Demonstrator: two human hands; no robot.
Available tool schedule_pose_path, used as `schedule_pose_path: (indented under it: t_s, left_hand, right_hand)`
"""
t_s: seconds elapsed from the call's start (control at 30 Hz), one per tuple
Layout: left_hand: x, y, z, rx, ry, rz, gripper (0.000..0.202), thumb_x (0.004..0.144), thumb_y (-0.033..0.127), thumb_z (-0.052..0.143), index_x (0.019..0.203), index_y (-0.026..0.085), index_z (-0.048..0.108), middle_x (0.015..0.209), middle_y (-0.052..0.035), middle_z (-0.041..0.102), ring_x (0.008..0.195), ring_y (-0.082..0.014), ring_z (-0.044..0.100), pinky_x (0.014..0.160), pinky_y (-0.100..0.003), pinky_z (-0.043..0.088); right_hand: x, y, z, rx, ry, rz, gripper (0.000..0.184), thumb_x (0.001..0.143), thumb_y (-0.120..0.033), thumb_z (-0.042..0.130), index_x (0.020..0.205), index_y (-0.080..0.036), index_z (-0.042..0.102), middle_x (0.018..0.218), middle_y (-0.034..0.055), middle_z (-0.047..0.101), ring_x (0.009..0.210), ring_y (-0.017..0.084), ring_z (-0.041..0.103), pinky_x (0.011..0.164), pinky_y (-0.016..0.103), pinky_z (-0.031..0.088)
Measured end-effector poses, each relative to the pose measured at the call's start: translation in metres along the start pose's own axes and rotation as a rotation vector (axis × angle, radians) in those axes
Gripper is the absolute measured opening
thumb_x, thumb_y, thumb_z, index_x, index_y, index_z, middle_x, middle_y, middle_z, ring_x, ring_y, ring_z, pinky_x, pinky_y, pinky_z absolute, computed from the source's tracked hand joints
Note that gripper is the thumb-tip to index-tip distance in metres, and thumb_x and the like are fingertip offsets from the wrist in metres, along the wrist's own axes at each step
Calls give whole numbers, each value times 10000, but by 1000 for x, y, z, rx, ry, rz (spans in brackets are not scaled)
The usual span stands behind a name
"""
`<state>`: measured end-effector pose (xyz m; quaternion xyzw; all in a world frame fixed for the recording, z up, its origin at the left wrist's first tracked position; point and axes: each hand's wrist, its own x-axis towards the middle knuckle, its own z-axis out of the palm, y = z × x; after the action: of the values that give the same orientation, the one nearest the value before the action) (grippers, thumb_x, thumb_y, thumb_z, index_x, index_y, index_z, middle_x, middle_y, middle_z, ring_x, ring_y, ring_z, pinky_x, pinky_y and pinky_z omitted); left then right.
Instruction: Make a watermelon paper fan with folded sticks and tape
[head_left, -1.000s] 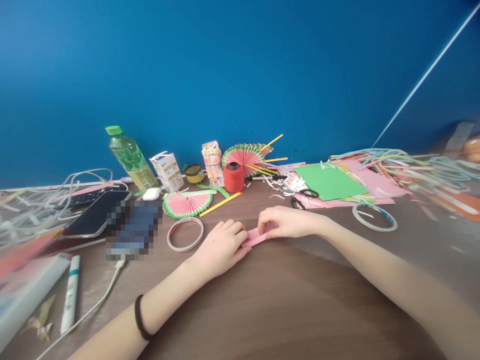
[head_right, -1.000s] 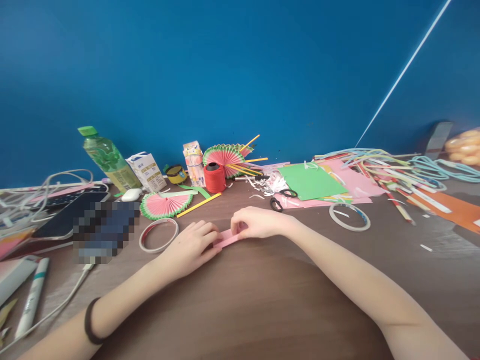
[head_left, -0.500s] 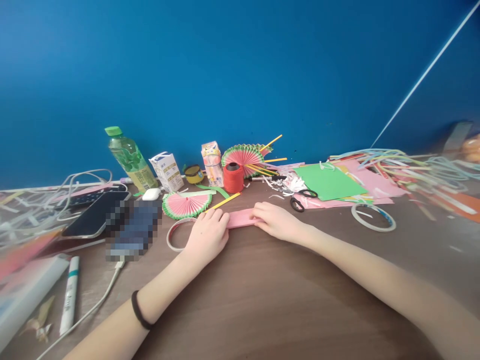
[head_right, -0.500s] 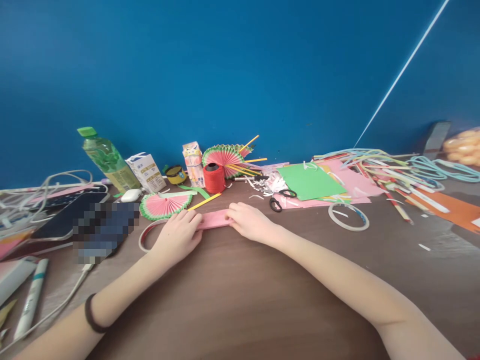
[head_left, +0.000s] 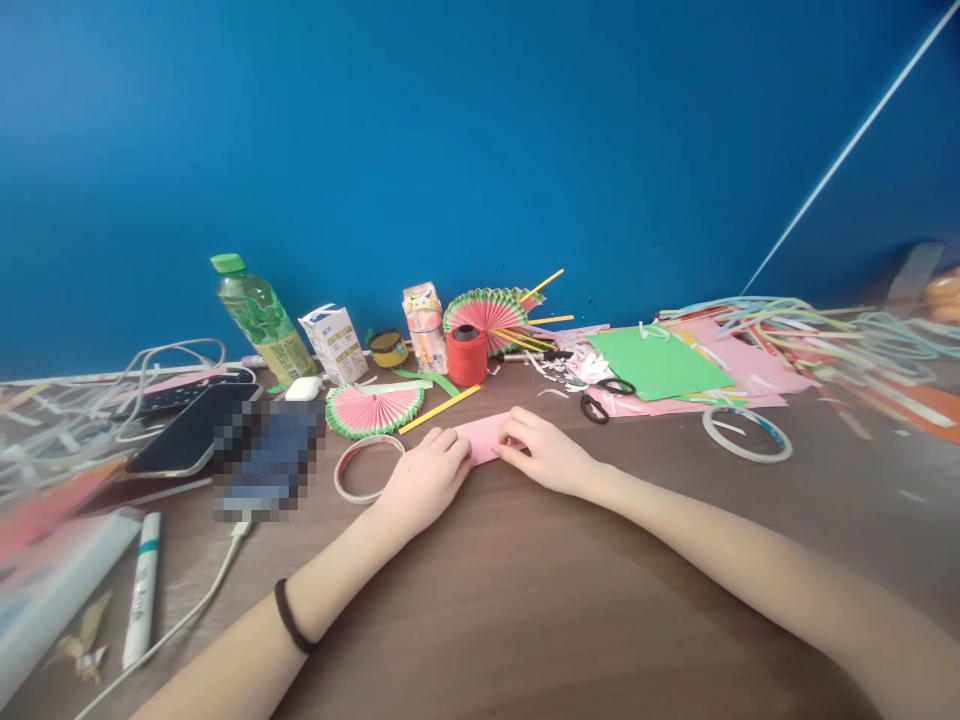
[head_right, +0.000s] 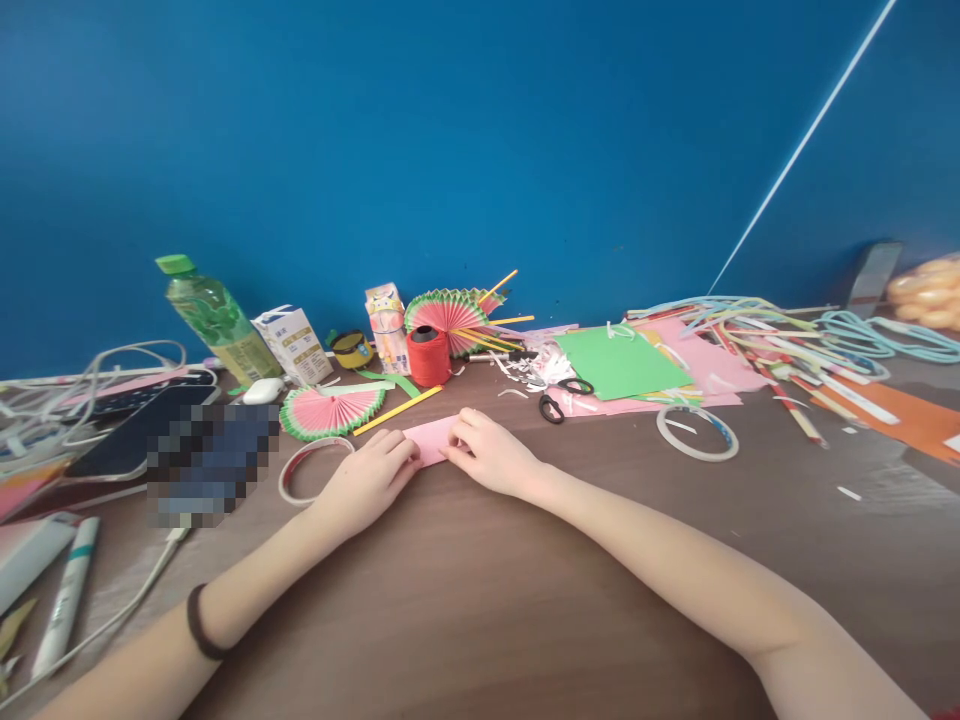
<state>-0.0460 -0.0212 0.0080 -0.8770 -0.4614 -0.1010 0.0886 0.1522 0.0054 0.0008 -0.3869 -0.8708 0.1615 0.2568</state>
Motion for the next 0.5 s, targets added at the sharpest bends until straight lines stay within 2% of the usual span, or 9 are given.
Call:
schedule_pose_path:
  t_s: [0.17, 0.27, 0.4, 0.5]
  left_hand:
    - [-2, 0, 7, 91, 95, 90, 187, 885, 199, 401, 770, 163, 544, 772, -40, 572, 777, -190, 512, 711, -317, 410]
    - [-3, 0, 8, 92, 134, 113, 202, 886, 193, 390, 759, 162, 544, 762, -47, 567, 777, -196, 511, 711, -323, 406]
    - [-3, 0, 5, -76, 90, 80, 193, 888, 245, 398, 784, 164, 539, 820, -54, 567, 784, -182, 503, 716, -303, 418]
    - [-2, -1, 3, -170, 48, 27, 185, 889, 212, 378, 798, 173, 534, 835, -44, 569, 791, -176, 496, 720, -297, 421]
  right_hand:
    - [-2, 3, 4, -89, 16, -47, 70, 838, -192, 493, 772, -180, 514, 839, 40, 524, 829, 179, 472, 778, 330, 373]
    - [-3, 3, 3, -45, -4, -76, 61, 843, -171, 475, 800, -181, 517, 869, 49, 538, 858, 180, 475, 799, 333, 372]
    - [-3, 0, 1, 24, -34, -79, 52, 808, -169, 519, 766, -183, 492, 887, 46, 530, 863, 174, 480, 820, 334, 380]
    - [-3, 0, -1, 46, -41, -74, 87, 805, -193, 529, 736, -184, 476, 861, 38, 525, 828, 167, 482, 809, 332, 389]
